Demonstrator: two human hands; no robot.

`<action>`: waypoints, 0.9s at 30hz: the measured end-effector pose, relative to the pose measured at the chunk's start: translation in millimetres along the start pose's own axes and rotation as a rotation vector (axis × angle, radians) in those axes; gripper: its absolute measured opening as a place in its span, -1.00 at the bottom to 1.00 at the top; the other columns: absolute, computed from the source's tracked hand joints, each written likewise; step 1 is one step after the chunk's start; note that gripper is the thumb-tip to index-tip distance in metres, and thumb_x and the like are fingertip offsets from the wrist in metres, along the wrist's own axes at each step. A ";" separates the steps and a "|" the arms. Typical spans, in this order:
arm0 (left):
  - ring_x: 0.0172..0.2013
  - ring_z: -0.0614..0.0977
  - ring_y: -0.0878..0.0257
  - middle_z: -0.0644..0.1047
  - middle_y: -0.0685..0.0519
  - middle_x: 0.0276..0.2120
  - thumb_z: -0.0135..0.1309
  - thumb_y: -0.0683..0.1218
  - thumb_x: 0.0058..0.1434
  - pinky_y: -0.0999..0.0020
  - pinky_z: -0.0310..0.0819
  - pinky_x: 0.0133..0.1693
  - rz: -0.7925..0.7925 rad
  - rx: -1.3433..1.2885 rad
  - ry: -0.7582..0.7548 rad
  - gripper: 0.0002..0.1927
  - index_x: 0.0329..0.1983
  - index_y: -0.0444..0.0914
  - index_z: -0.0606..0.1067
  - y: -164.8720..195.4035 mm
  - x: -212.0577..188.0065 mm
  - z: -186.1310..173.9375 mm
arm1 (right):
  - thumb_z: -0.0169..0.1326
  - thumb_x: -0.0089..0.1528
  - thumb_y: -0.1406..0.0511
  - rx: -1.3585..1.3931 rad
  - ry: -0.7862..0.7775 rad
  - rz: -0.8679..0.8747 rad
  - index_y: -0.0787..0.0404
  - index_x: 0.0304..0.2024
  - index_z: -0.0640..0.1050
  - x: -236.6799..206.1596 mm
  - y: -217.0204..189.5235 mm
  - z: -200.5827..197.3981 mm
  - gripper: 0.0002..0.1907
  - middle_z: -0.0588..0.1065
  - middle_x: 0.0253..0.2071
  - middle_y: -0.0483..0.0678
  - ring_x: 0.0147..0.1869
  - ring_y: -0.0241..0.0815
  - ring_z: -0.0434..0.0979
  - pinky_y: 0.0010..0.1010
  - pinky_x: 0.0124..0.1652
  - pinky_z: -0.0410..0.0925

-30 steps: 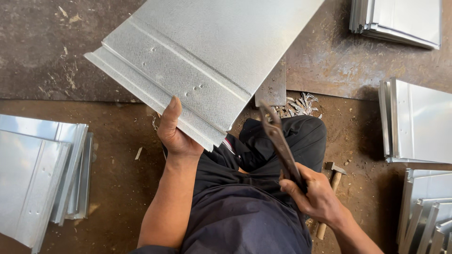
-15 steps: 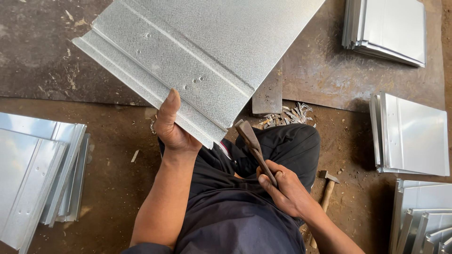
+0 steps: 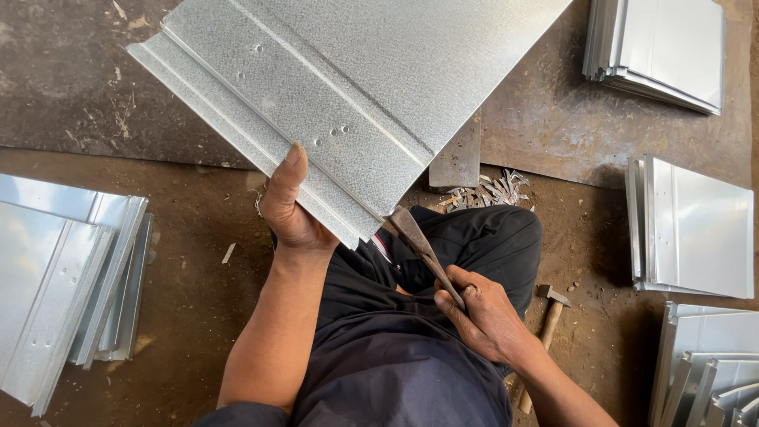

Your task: The person sits on the workshop floor holding galvanized sheet metal panels across their lap, using pincers and a flat chisel-like bar to bend and press the folded edges of each panel. Finished panels are set down and stacked with others on the floor, and a new panel is picked up to repeat the process.

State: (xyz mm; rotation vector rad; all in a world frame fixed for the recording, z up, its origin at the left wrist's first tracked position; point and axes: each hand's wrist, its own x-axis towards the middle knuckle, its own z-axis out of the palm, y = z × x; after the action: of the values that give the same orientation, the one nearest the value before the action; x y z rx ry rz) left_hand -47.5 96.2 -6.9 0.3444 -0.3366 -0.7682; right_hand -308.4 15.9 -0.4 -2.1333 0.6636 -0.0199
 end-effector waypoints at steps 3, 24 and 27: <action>0.06 0.63 0.02 0.47 -0.22 0.05 0.19 -0.02 0.30 0.09 0.66 0.02 -0.001 0.005 -0.003 -0.29 0.40 -0.41 0.23 2.2 -1.7 -2.0 | 0.06 0.31 0.24 -0.074 -0.023 -0.005 0.34 -0.44 0.38 1.6 -0.6 1.1 -0.68 0.28 -0.52 0.07 -0.50 0.00 0.31 -0.20 -0.40 0.27; 0.10 0.59 -0.02 0.44 -0.26 0.08 0.21 0.02 0.27 0.07 0.62 0.09 -0.018 -0.001 0.025 -0.23 0.40 -0.46 0.21 6.3 -6.5 3.7 | 0.16 0.24 0.34 -0.088 0.019 -0.193 0.39 -0.52 0.38 14.9 28.0 16.9 -0.68 0.33 -0.50 0.09 -0.57 0.08 0.31 -0.17 -0.50 0.25; 0.12 0.58 -0.03 0.43 -0.26 0.09 0.19 0.03 0.26 0.06 0.63 0.10 -0.051 -0.096 0.052 -0.23 0.39 -0.45 0.20 1.8 -5.7 14.6 | 0.16 0.12 0.44 0.002 0.116 -0.386 0.34 -0.46 0.42 35.6 42.0 25.9 -0.84 0.37 -0.50 0.03 -0.52 -0.04 0.41 -0.27 -0.49 0.29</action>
State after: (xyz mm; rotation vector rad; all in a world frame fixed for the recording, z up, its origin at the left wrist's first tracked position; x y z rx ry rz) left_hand -56.3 98.9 5.9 0.2829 -0.2421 -0.8210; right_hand -290.4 -1.2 -56.0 -2.2405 0.3075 -0.3552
